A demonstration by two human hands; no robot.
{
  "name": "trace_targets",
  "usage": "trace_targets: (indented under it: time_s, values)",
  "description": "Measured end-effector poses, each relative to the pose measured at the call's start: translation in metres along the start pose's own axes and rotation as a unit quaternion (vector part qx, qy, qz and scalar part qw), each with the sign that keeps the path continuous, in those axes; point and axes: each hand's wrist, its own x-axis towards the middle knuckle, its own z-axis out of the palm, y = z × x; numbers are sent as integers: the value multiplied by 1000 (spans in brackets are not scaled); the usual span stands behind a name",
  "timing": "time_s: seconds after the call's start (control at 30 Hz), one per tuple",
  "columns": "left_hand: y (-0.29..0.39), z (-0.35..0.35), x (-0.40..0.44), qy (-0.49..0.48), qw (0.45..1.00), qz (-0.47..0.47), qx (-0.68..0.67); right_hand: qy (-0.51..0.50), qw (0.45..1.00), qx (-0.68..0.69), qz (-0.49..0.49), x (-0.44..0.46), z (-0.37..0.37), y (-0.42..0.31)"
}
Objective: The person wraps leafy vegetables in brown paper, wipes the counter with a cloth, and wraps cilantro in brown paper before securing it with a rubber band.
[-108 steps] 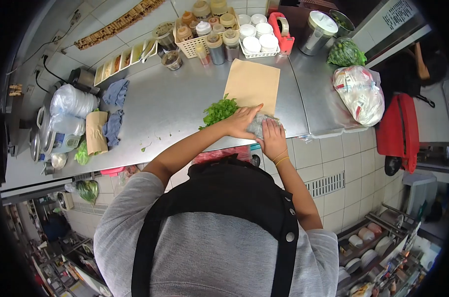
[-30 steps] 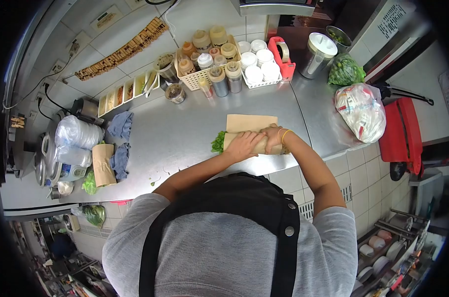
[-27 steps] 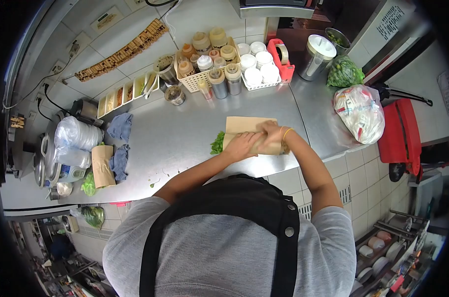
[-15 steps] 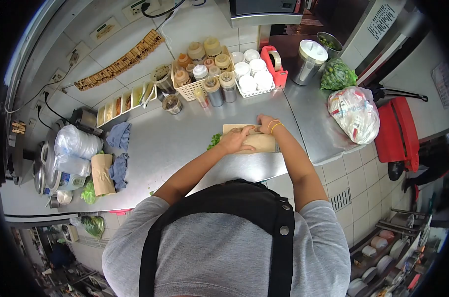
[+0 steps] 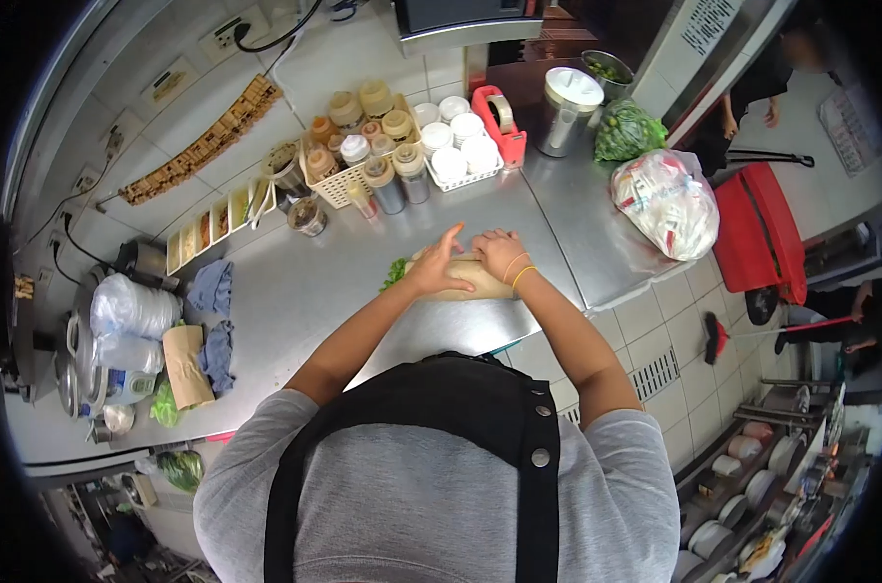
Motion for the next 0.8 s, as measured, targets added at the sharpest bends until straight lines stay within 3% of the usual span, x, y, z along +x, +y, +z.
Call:
trace_targets:
  time_s: [0.1,0.23,0.3,0.33,0.4,0.53,0.6,0.63,0.67,0.7,0.73,0.8]
  values:
    - [1,2,2,2,1000,5,-21,90,994,30,46,-6,16,4]
    - [3,6,-2,21,999,-14,-20,101,995,-15,23,-12,23,11]
    - [3,9,-3,23,1000,-8,-18,8,991,-56,-122,-31,7,2]
    - [2,11,-4,29,999,-11,-16,11,992,-57,-115,-37,-3,-4]
    - [10,8,-7,27,999,-17,-15,-17,971,-116,-206,-49,-20,-15]
    - [19,8,-11,36,998,-49,-32,4,958,-176,-226,-42,0,-8]
    - [25,5,-12,67,996,-51,-35,-82,981,-124,-126,-35,3,-14]
    - [28,5,-14,99,993,-54,-41,-82,981,-118,-127,-37,5,-13]
    - [35,1,-16,95,993,-59,-38,-73,996,-32,-47,-42,-5,-18]
    - [46,-6,-17,175,984,21,32,-64,996,54,34,-45,-9,-19]
    - [58,-12,-18,253,957,102,101,-65,996,58,31,-45,-4,-17]
    - [82,-14,-24,260,959,95,61,9,962,223,155,-44,4,-12]
